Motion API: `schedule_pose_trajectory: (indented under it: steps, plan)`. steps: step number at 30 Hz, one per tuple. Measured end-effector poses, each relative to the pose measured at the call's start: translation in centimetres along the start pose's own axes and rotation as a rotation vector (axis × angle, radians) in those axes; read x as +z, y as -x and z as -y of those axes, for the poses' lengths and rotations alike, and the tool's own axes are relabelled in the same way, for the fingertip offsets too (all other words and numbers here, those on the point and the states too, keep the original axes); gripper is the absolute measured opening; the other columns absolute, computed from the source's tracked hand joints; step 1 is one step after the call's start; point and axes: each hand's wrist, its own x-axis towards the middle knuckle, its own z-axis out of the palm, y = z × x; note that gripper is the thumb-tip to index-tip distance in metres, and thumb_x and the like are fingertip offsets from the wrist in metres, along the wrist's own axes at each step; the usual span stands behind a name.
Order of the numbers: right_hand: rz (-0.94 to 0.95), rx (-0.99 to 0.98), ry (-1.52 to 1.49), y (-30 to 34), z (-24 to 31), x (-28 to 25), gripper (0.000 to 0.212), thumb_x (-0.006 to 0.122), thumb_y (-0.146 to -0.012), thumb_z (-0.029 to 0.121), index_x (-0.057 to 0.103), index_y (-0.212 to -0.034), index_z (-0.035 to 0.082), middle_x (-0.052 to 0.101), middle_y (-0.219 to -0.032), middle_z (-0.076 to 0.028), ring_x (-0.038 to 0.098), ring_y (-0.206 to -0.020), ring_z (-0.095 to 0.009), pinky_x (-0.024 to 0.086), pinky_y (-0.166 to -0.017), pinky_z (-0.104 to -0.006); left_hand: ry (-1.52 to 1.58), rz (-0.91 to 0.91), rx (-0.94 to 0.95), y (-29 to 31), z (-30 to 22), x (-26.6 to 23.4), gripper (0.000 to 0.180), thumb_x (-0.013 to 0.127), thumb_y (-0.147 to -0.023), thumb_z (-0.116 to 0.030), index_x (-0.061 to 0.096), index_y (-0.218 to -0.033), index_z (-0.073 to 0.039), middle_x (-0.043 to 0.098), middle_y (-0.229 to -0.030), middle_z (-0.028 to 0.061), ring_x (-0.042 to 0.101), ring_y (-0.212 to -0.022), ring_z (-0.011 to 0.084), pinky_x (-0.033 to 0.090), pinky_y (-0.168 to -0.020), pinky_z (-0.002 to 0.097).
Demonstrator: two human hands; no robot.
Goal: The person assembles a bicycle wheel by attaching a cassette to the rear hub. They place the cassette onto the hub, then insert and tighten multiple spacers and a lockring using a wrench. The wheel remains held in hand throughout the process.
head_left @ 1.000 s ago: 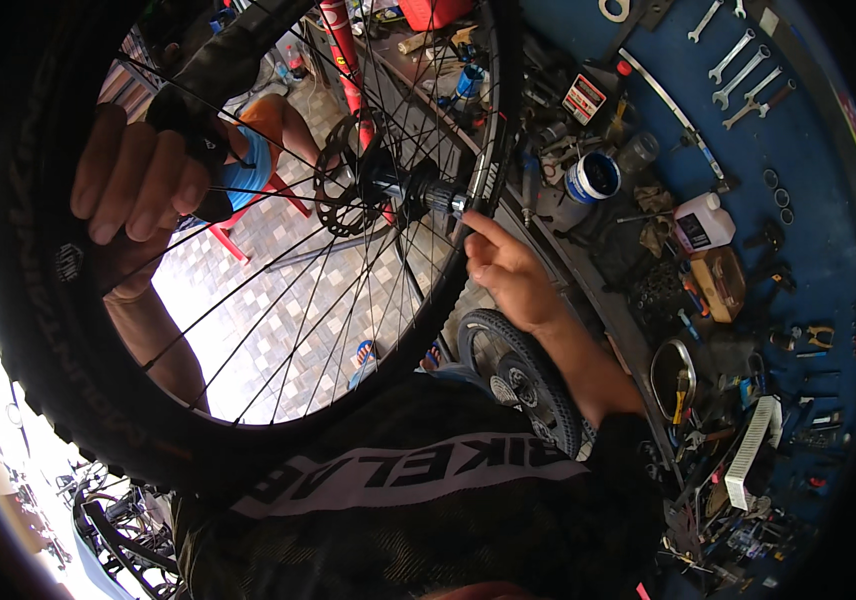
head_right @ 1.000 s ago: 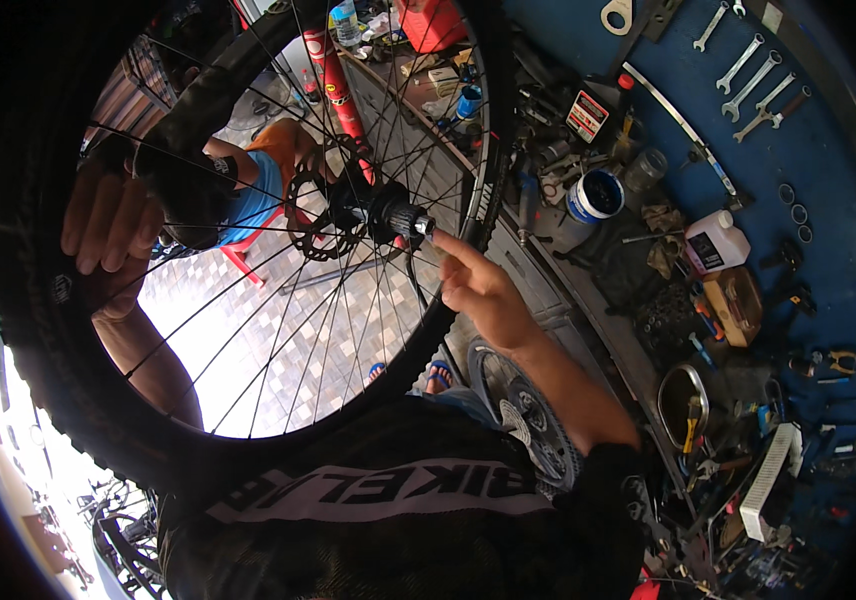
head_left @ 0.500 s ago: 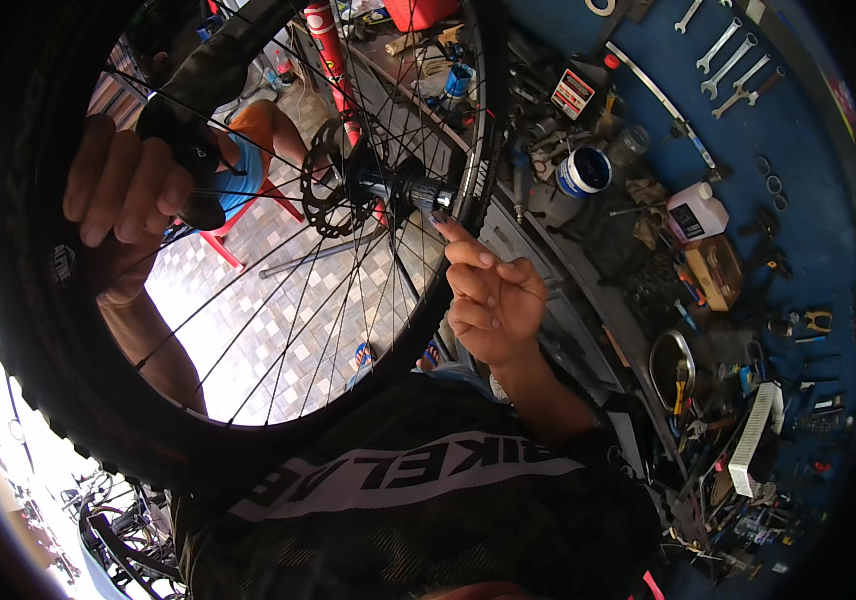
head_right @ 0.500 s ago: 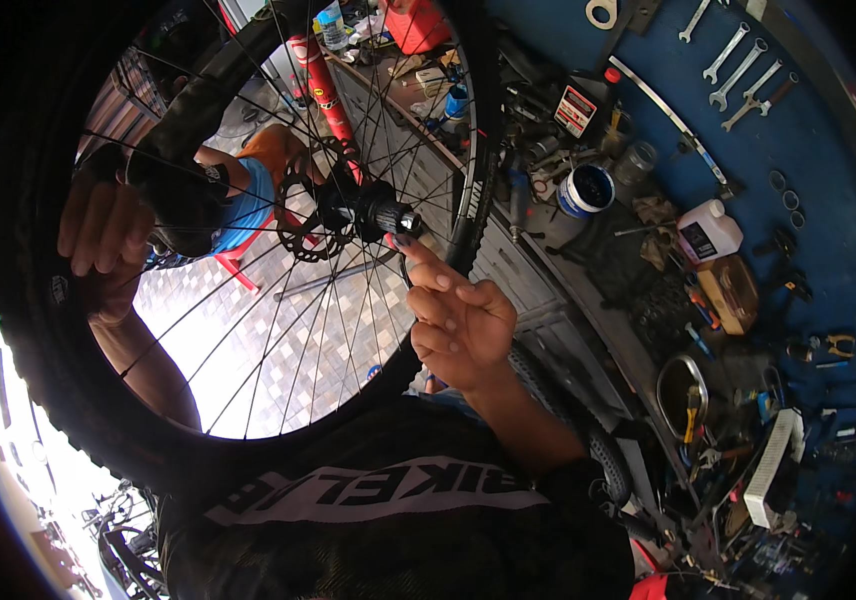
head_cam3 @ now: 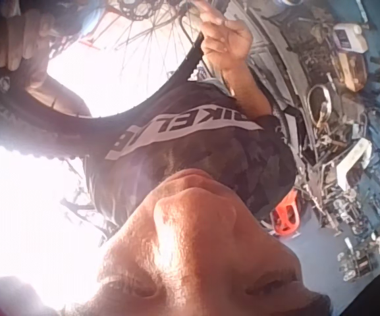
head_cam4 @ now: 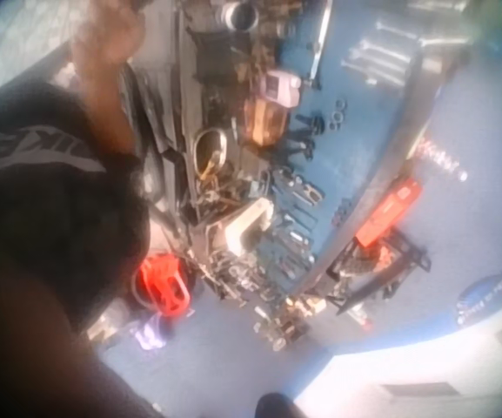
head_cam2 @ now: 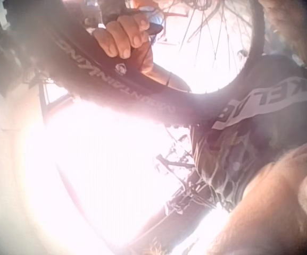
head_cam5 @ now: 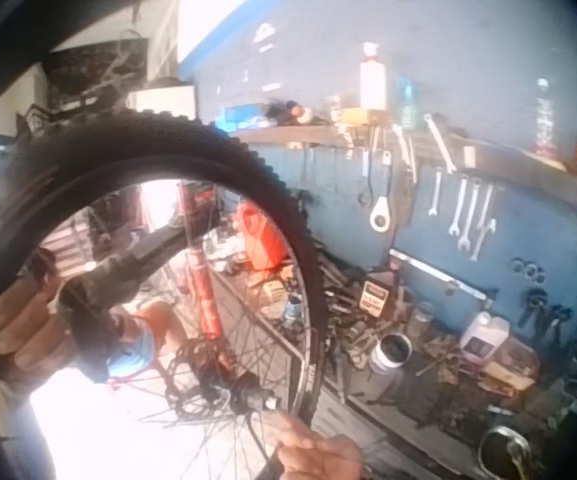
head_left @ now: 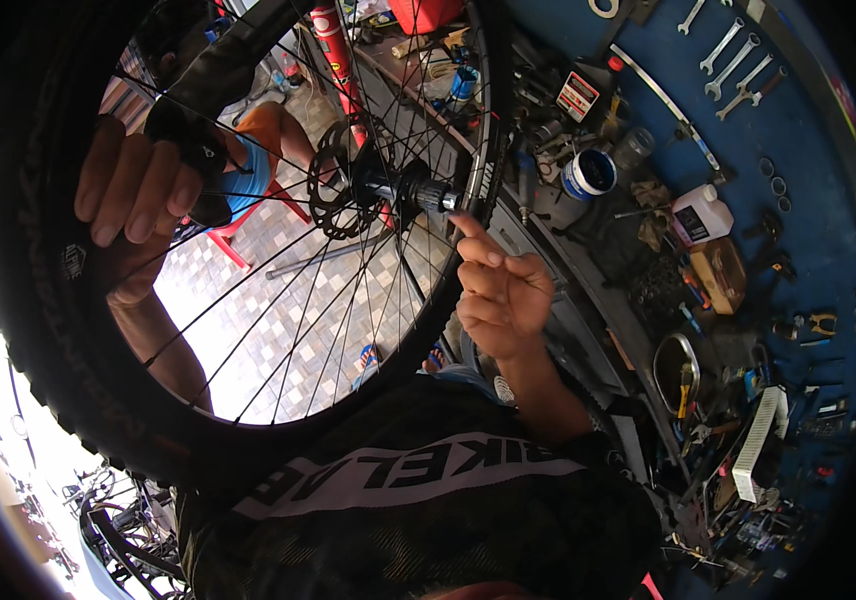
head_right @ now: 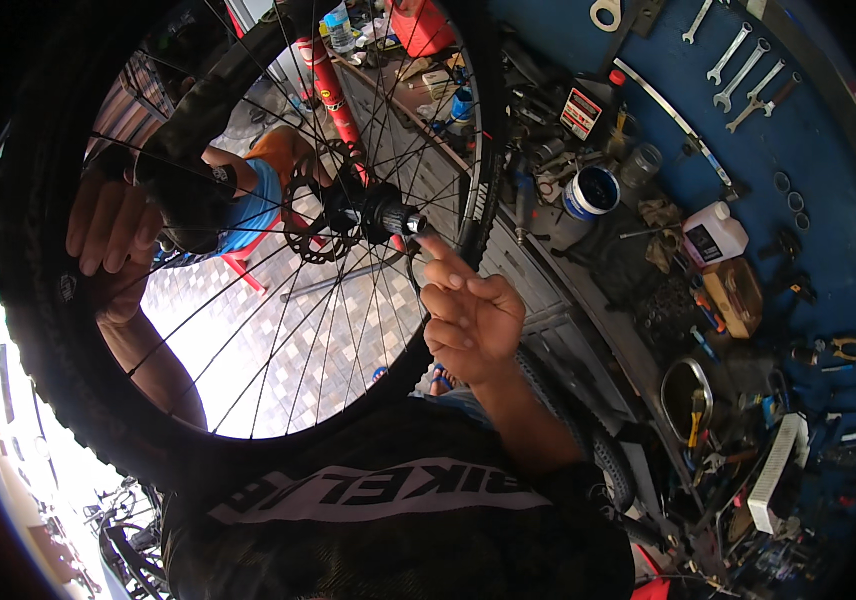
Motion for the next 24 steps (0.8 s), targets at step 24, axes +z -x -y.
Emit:
schedule_pose_trajectory:
  steps: [24]
  plan:
    - [-0.141,0.029,1.186,-1.6,6.0,-1.7,0.087,0.057,-0.091,-0.005,0.026,-0.169,0.019,0.043,-0.104,0.002,0.037,-0.064,-0.005,0.030,-0.050,-0.0217,0.036,-0.032,-0.020,-0.8,0.5,0.6,0.032,0.055,-0.110,-0.025,0.049,-0.080,-0.016,0.048,-0.062,-0.0017,0.050,-0.067,0.0152,0.042,-0.083,0.0368]
